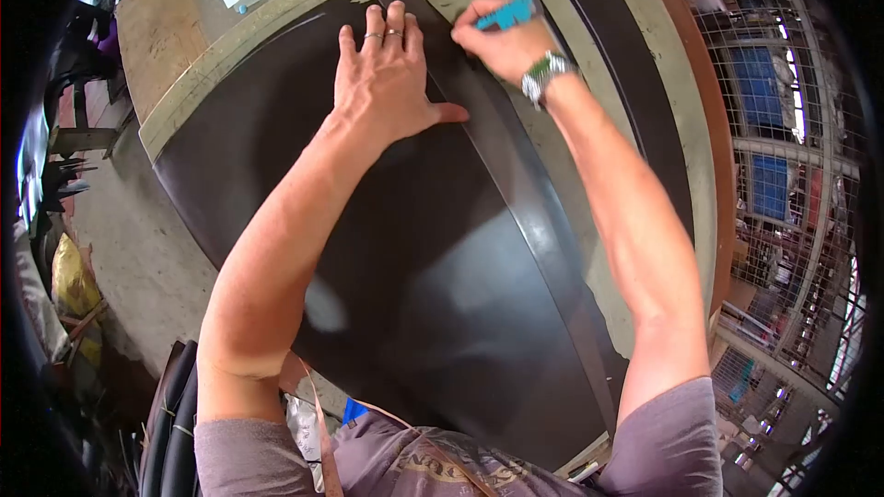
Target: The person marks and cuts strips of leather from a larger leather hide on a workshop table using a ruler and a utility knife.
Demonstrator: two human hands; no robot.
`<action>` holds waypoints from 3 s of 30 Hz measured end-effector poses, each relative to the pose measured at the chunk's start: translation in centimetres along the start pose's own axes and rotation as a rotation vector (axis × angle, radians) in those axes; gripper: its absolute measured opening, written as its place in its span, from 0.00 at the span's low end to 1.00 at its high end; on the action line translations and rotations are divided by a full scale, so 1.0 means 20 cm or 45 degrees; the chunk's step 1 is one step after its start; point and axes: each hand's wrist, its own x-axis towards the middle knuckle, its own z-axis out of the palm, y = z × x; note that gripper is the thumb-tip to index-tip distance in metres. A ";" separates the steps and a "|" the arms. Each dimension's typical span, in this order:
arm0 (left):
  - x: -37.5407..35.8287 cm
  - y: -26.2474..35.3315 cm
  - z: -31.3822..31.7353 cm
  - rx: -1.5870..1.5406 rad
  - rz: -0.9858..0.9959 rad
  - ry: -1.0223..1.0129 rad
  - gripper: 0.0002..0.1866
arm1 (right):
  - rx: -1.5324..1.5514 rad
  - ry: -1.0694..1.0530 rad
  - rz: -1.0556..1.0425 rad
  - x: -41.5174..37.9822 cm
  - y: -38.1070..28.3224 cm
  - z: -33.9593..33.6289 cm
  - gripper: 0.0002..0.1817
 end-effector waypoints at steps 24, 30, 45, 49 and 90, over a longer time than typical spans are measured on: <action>-1.11 1.17 0.27 -0.344 0.091 0.144 0.72 | -0.044 0.288 -0.071 -0.73 0.29 0.02 0.16; -1.10 1.27 0.22 -0.087 -0.047 -0.054 0.75 | -0.226 0.131 -0.218 -1.25 0.60 -0.03 0.14; -1.11 1.32 0.45 0.114 0.126 0.092 0.70 | -0.130 -0.020 0.023 -3.07 0.86 -0.42 0.10; -1.82 1.95 0.49 -0.098 0.293 0.284 0.65 | 0.042 0.014 0.138 -3.07 0.89 -0.39 0.15; -3.27 3.82 0.57 -0.018 0.055 -0.112 0.71 | 0.178 -0.164 0.372 -5.54 1.58 -0.85 0.12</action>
